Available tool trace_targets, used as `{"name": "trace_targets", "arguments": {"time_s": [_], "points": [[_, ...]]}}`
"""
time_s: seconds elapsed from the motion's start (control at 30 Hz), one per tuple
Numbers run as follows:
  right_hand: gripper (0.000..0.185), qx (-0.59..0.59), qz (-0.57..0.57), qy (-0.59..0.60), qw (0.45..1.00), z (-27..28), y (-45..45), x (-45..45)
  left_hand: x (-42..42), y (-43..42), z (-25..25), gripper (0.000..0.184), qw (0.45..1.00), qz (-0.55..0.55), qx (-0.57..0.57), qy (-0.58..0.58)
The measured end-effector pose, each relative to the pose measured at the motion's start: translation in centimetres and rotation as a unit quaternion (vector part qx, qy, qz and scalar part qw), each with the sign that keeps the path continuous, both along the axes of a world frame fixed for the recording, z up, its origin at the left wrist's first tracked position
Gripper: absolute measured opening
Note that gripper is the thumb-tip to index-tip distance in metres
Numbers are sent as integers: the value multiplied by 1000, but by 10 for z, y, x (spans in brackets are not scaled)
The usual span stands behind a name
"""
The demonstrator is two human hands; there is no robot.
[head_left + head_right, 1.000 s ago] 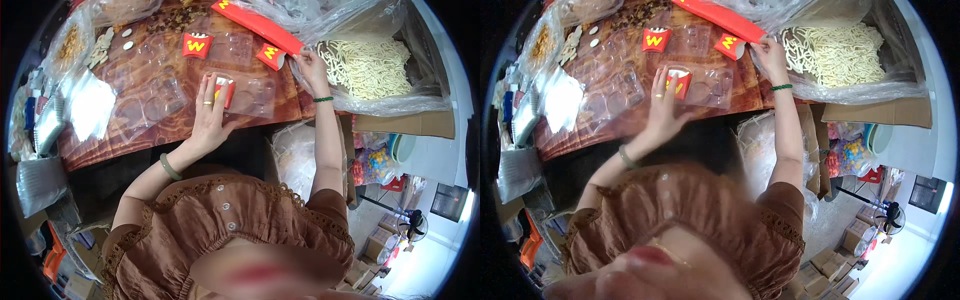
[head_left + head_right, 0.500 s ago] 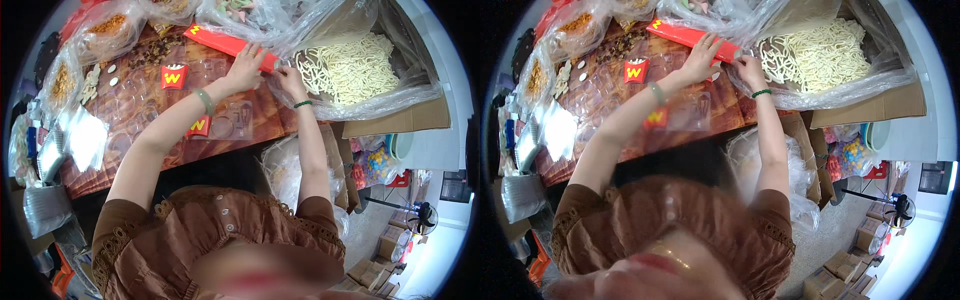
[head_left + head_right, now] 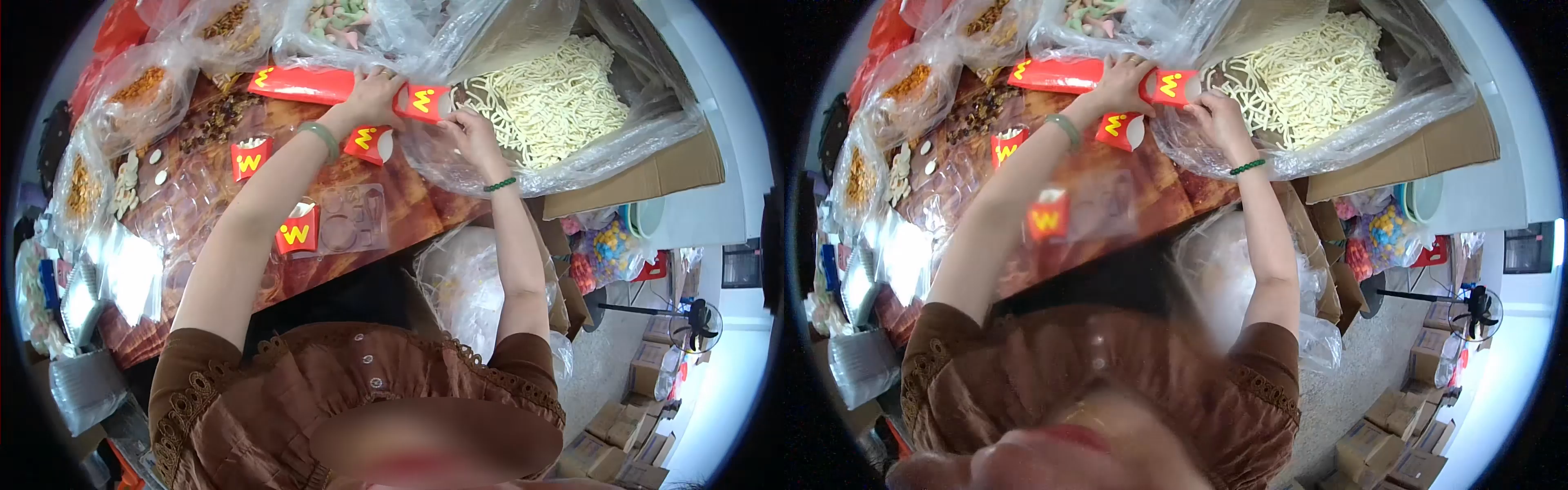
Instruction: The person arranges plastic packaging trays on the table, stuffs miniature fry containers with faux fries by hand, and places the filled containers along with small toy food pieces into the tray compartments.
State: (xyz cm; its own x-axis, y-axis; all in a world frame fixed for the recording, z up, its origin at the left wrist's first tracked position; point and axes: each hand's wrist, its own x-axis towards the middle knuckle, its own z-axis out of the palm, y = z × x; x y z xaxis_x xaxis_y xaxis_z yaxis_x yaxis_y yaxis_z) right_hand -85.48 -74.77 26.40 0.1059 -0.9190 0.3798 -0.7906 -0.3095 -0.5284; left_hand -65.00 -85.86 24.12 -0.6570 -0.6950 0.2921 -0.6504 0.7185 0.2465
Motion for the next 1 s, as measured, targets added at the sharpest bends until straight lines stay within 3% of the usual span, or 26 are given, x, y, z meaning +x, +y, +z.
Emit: {"name": "trace_targets", "arguments": {"time_s": [0.03, 0.13, 0.2, 0.23, 0.27, 0.3, 0.37, 0.43, 0.47, 0.57, 0.63, 0.67, 0.73, 0.8, 0.87, 0.9, 0.97, 1.0], "points": [[13, -21, 1, 34, 999, 3, 4, -7, 2, 2, 4, 97, 1000, -6, 2, -13], [11, -47, 22, 73, 996, 35, 8, -21, 2, 9, 19, 96, 981, -71, -71, 168], [11, -44, 59, 76, 994, 50, 6, -22, -5, 17, 38, 82, 954, -87, 128, 256], [12, -61, 85, 89, 991, 60, 6, -18, -12, 19, 41, 65, 906, -104, 245, 329], [14, -59, 97, 85, 990, 65, 6, -14, -13, 19, 44, 60, 860, -105, 356, 351], [15, 10, 83, 7, 996, 65, 5, -17, -11, 19, 50, 55, 803, -102, 459, 367], [21, 96, 46, -150, 983, 54, -1, -29, -8, 19, 42, 47, 771, -95, 480, 407], [28, 157, -108, 7, 982, 47, -2, -55, -1, 27, 37, 42, 695, -73, 533, 477], [38, 176, -143, 85, 970, 19, -14, -85, 1, 34, 35, 42, 695, -75, 533, 476], [47, 268, -216, 94, 934, -2, -18, -90, 6, 64, 36, 42, 654, -40, 582, 481], [46, 270, -182, 79, 942, -13, -20, -79, -4, 73, 18, 51, 648, -70, 606, 457], [40, 309, -208, 149, 916, -8, -21, -70, -17, 79, 4, 50, 638, -69, 605, 472], [36, 292, -180, 124, 931, -26, -29, -81, -35, 94, -6, 46, 682, -102, 592, 417], [23, 257, -145, 109, 949, -32, -30, -88, -50, 103, -16, 43, 665, -118, 624, 394], [18, 246, -187, 93, 947, -27, -31, -102, -62, 108, -33, 44, 718, -138, 594, 336], [15, 222, -220, 20, 950, -22, -30, -111, -68, 103, -52, 44, 724, -134, 591, 330], [15, 160, -265, 34, 950, -11, -33, -128, -67, 103, -51, 44, 712, -112, 611, 327], [25, 217, -289, 43, 931, -8, -39, -137, -66, 104, -49, 43, 701, -90, 629, 325]]}}
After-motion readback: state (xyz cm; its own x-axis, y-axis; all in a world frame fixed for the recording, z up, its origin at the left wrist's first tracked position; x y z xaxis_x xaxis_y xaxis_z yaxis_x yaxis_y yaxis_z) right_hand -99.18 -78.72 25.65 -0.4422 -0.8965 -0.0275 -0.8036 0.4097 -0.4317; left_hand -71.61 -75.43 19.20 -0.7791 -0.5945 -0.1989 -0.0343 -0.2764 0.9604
